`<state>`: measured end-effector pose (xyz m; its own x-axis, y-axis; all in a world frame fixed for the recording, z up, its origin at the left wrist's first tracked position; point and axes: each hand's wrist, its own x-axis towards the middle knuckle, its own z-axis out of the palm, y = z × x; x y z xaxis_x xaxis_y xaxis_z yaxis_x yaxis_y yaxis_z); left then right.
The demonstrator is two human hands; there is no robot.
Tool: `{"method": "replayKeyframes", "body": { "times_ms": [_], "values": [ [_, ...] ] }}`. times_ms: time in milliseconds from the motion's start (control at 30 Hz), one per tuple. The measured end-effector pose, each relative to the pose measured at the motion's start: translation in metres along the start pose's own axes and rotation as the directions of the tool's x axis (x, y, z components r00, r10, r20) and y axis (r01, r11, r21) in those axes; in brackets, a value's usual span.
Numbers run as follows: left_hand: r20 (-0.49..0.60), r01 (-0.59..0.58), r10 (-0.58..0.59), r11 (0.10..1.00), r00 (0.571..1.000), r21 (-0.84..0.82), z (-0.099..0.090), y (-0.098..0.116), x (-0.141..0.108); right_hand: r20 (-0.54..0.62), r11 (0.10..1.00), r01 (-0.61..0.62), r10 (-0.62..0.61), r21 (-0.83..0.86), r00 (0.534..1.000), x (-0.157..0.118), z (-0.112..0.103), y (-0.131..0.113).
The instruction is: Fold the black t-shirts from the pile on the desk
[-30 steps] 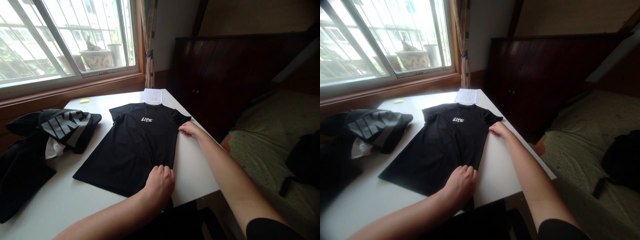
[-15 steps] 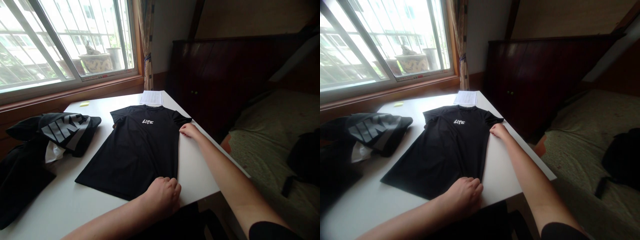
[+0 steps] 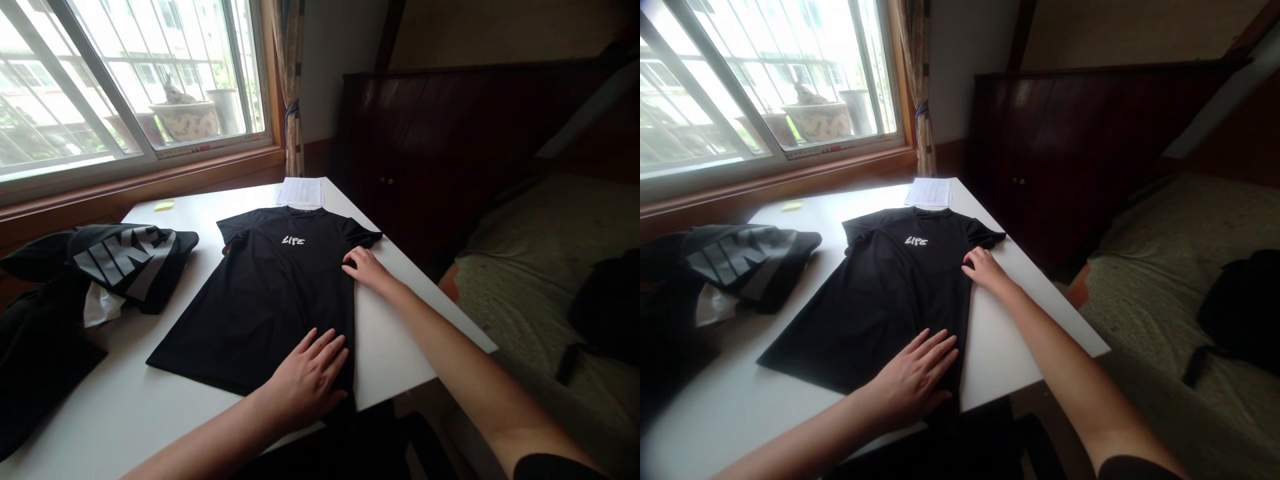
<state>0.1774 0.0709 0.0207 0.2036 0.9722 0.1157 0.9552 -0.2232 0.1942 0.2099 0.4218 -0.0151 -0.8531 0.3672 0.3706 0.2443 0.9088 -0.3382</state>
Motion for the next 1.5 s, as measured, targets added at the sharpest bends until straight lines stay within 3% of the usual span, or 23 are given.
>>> {"method": "replayKeyframes", "body": {
  "times_ms": [200, 400, 567, 667, 767, 933, 1033, 1133, 1200, 1300, 1400, 1500],
  "values": [
    [0.051, -0.055, 0.060, 0.993, 0.997, -0.104, -0.012, 0.004, -0.022, 0.026, 0.999, 0.034, -0.035, 0.024, 0.999, -0.009, -0.010, 0.020],
    [-0.020, -0.076, 0.074, 0.987, 0.997, -0.141, -0.008, 0.007, -0.036, 0.040, 0.972, 0.228, -0.230, 0.057, 0.972, -0.022, -0.030, -0.011],
    [-0.094, -0.089, 0.075, 0.985, 0.993, -0.151, -0.009, 0.013, -0.034, 0.257, 0.879, 0.401, -0.462, 0.258, 0.849, -0.059, -0.059, -0.065],
    [-0.112, -0.077, 0.060, 0.985, 0.992, -0.152, -0.015, 0.015, -0.030, 0.376, 0.843, 0.403, -0.524, 0.355, 0.764, -0.086, -0.074, -0.095],
    [-0.113, -0.065, 0.048, 0.985, 0.992, -0.158, -0.017, 0.015, -0.029, 0.429, 0.835, 0.439, -0.548, 0.332, 0.719, -0.104, -0.081, -0.115],
    [-0.107, -0.048, 0.033, 0.988, 0.994, -0.144, -0.015, 0.014, -0.031, 0.463, 0.814, 0.567, -0.555, 0.128, 0.691, -0.116, -0.081, -0.121],
    [-0.126, -0.036, 0.021, 0.992, 0.992, -0.120, -0.018, 0.008, -0.038, 0.467, 0.809, 0.581, -0.547, 0.083, 0.695, -0.121, -0.082, -0.117],
    [-0.157, -0.010, -0.007, 0.994, 0.988, -0.107, -0.027, -0.013, -0.049, 0.448, 0.817, 0.566, -0.551, 0.114, 0.704, -0.127, -0.084, -0.112],
    [-0.198, 0.079, -0.094, 0.994, 0.976, -0.078, -0.033, -0.038, -0.061, 0.431, 0.820, 0.551, -0.558, 0.154, 0.709, -0.131, -0.086, -0.111],
    [-0.331, 0.364, -0.340, 0.931, 0.880, 0.011, -0.039, -0.087, -0.089, 0.378, 0.850, 0.489, -0.525, 0.196, 0.762, -0.132, -0.086, -0.109],
    [-0.396, 0.663, -0.585, 0.743, 0.708, 0.088, -0.043, -0.132, -0.124, 0.284, 0.906, 0.397, -0.423, 0.146, 0.861, -0.126, -0.083, -0.103],
    [-0.372, 0.810, -0.726, 0.566, 0.578, 0.152, -0.044, -0.157, -0.160, 0.169, 0.961, 0.277, -0.277, 0.024, 0.946, -0.112, -0.075, -0.084]
  ]
}}
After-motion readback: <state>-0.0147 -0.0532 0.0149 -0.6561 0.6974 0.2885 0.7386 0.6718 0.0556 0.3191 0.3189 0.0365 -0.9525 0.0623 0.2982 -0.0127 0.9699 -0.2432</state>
